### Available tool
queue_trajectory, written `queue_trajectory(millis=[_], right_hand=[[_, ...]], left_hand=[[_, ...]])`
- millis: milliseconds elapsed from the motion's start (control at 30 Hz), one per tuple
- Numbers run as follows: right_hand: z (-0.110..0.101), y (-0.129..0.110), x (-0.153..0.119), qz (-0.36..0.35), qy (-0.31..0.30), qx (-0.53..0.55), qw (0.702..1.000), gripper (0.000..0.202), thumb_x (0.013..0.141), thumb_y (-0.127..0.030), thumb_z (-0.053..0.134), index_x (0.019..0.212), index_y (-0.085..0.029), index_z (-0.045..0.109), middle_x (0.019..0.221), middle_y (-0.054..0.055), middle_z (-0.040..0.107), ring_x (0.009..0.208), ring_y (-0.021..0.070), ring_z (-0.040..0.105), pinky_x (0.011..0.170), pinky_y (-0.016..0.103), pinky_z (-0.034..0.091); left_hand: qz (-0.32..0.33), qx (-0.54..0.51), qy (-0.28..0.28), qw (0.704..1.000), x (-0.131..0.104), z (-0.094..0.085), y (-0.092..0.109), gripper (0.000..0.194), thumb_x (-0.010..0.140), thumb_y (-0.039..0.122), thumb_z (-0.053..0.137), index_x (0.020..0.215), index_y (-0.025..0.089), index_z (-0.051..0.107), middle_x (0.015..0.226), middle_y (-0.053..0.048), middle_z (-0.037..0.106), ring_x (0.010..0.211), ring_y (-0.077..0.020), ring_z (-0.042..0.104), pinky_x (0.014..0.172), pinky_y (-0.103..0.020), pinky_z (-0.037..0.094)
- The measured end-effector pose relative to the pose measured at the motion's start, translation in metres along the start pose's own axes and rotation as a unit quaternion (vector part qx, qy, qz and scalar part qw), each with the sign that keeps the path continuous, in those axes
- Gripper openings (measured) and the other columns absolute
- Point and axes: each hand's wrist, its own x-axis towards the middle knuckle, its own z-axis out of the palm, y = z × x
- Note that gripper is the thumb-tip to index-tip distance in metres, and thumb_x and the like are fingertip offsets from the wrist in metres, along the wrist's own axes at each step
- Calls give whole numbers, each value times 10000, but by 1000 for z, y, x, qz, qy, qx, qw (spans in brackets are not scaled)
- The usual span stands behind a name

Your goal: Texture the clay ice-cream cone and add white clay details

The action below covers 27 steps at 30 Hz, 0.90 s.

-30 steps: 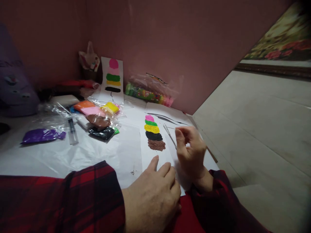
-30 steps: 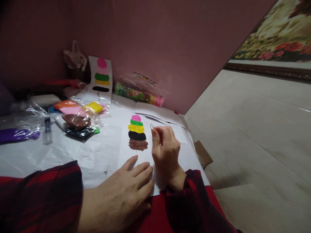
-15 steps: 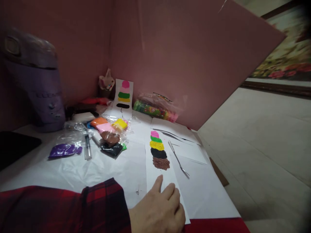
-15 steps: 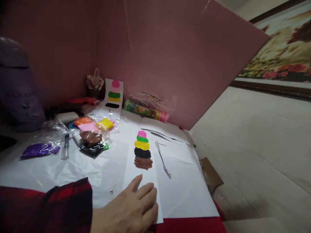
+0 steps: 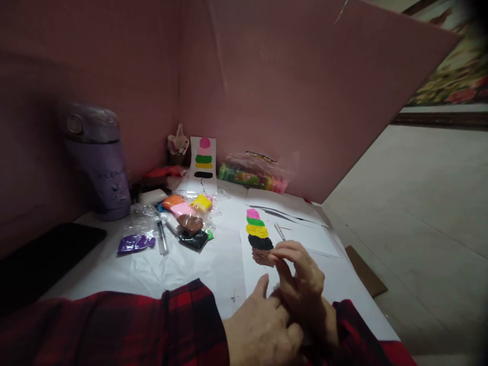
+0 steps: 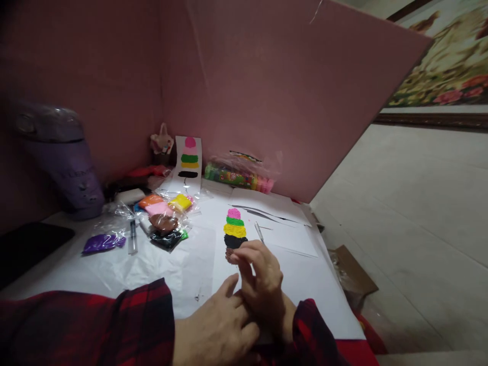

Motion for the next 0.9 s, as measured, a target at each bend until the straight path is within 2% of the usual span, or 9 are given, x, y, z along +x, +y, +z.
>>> queue_trajectory(millis=[67,200,333,400,500,600,733,833,900], right_hand=[[1,11,-4,24,7,-18,1000,198,852,-28,640,874,-212,568,830,15,586,774,160,595,678,305,525],[-4,23,-10,66,6,-26,997,172,897,-77,596,818,-211,520,815,10,572,766,156,579,698,310,493],[-6,28,-9,123,28,-35,991,145,929,-177,579,801,-213,523,794,7,587,729,152,594,670,290,488],[-7,32,-10,162,75,-50,983,109,935,-256,579,844,-211,541,799,14,615,717,158,611,653,290,493],[-9,35,-11,226,121,-43,966,180,955,-356,545,850,-210,530,683,-19,597,574,136,573,569,267,465],[-10,35,-9,272,115,-1,955,292,984,-448,452,835,-209,529,491,-77,470,409,114,470,460,241,387],[-9,37,-5,330,138,29,933,378,960,-549,440,794,-214,498,464,-91,416,364,98,390,394,227,298],[-9,41,-4,334,159,37,928,370,911,-573,523,805,-225,460,447,-103,430,370,98,385,404,220,301],[-9,41,-3,331,156,38,930,366,920,-567,516,797,-229,448,453,-99,445,379,100,398,419,222,320]], left_hand=[[14,-8,3,1000,0,-5,-1,310,942,457,526,913,181,664,889,-41,692,905,-228,599,899,-474,418],[26,-43,-25,998,-2,-18,-3,386,896,543,560,900,171,665,895,-48,674,891,-209,594,887,-427,412],[3,-85,-9,996,-3,-26,-6,292,915,420,545,808,169,647,784,-15,655,834,-166,595,882,-371,400],[-17,-63,47,997,-1,-29,-12,324,894,398,582,673,162,597,704,-18,630,762,-164,577,794,-353,410],[-65,2,132,989,1,-37,-31,268,882,211,517,618,170,529,628,-23,558,655,-153,512,650,-316,377],[-117,36,209,970,0,-51,-61,302,887,94,383,617,194,471,609,-24,505,612,-157,451,597,-293,356],[-242,33,266,932,-4,-71,-101,338,933,235,422,606,221,339,573,19,408,551,-142,373,561,-280,303],[-346,-4,310,886,-9,-83,-121,377,919,319,472,606,221,286,539,52,306,507,-120,300,534,-265,259],[-382,-4,359,852,-12,-92,-131,394,910,351,487,598,220,287,523,59,271,493,-113,276,523,-262,242]])
